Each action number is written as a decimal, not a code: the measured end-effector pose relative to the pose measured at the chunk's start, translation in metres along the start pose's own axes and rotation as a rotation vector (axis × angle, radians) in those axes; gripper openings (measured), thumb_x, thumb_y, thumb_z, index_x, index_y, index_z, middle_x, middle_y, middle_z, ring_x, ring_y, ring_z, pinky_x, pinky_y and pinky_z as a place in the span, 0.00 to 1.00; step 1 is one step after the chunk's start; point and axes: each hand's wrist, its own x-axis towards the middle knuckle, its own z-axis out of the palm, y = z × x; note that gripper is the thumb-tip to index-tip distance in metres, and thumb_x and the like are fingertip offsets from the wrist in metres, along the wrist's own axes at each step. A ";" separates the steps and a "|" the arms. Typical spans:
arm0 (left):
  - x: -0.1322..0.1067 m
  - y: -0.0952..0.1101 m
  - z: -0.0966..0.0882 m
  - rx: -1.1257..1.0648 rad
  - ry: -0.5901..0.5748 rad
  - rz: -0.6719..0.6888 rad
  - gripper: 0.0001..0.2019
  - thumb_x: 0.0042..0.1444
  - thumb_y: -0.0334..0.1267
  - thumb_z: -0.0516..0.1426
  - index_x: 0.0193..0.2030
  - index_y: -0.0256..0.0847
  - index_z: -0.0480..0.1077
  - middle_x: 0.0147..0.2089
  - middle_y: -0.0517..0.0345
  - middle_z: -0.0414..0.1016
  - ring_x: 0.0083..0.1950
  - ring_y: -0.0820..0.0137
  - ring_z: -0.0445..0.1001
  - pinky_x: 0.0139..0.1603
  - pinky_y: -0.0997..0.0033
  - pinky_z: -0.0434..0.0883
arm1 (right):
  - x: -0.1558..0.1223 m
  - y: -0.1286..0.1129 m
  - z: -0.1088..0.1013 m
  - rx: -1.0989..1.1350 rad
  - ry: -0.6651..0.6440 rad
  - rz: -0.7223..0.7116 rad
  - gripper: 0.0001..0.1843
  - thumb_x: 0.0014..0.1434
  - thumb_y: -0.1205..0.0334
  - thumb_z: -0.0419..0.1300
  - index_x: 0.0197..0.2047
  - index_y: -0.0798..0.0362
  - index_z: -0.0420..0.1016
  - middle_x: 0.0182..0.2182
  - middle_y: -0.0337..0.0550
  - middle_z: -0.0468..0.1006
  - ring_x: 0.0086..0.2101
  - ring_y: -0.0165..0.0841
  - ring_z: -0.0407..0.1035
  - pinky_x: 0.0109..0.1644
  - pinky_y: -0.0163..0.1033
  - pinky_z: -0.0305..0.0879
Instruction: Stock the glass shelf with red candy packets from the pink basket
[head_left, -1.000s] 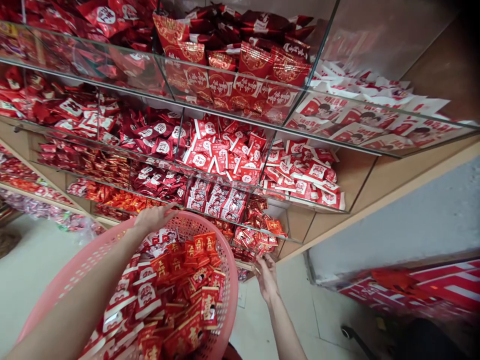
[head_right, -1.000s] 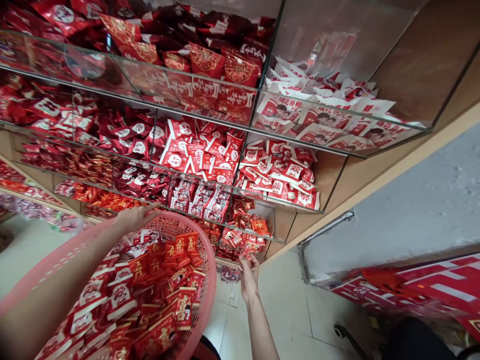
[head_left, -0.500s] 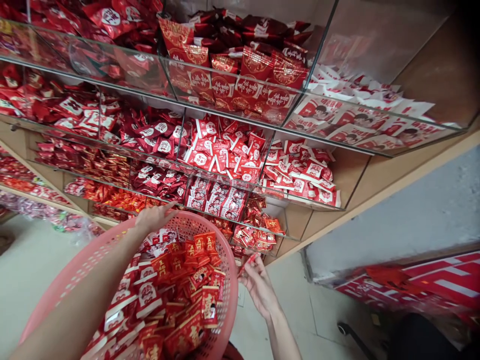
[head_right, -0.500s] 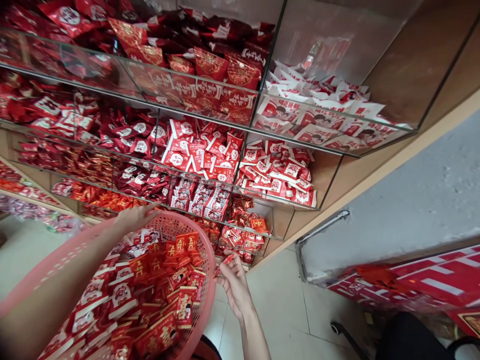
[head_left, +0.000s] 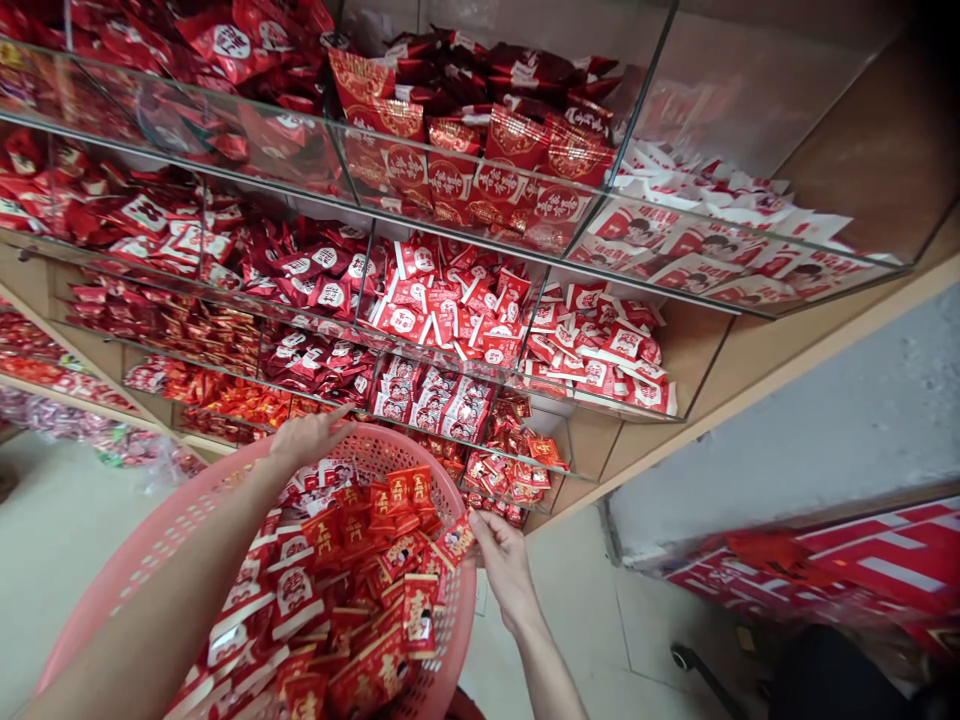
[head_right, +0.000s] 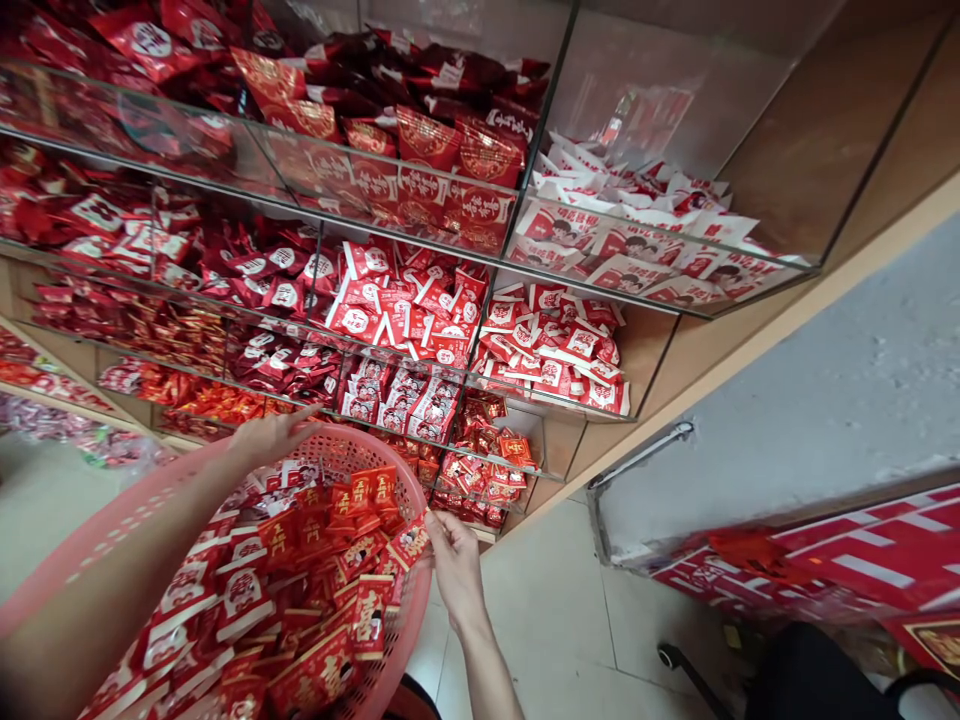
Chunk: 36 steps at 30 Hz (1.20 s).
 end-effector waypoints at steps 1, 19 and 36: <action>0.000 0.000 0.000 0.007 0.001 0.001 0.33 0.59 0.58 0.34 0.69 0.51 0.48 0.50 0.43 0.77 0.51 0.51 0.74 0.47 0.54 0.68 | 0.001 0.000 0.000 -0.041 0.002 -0.019 0.23 0.50 0.40 0.62 0.36 0.51 0.77 0.23 0.35 0.68 0.21 0.28 0.63 0.25 0.35 0.66; 0.004 -0.003 0.004 -0.002 0.012 -0.010 0.33 0.58 0.60 0.36 0.69 0.53 0.48 0.50 0.44 0.77 0.50 0.51 0.74 0.47 0.55 0.68 | 0.018 0.002 0.026 -0.657 -0.013 -0.269 0.17 0.61 0.54 0.52 0.31 0.53 0.78 0.25 0.40 0.78 0.27 0.33 0.69 0.32 0.34 0.57; 0.004 -0.001 -0.001 -0.004 -0.017 -0.009 0.33 0.59 0.58 0.35 0.69 0.52 0.49 0.50 0.43 0.77 0.50 0.50 0.74 0.46 0.54 0.68 | -0.001 -0.005 0.034 -1.147 0.035 -0.351 0.14 0.60 0.68 0.50 0.43 0.50 0.76 0.40 0.46 0.77 0.38 0.37 0.72 0.39 0.37 0.63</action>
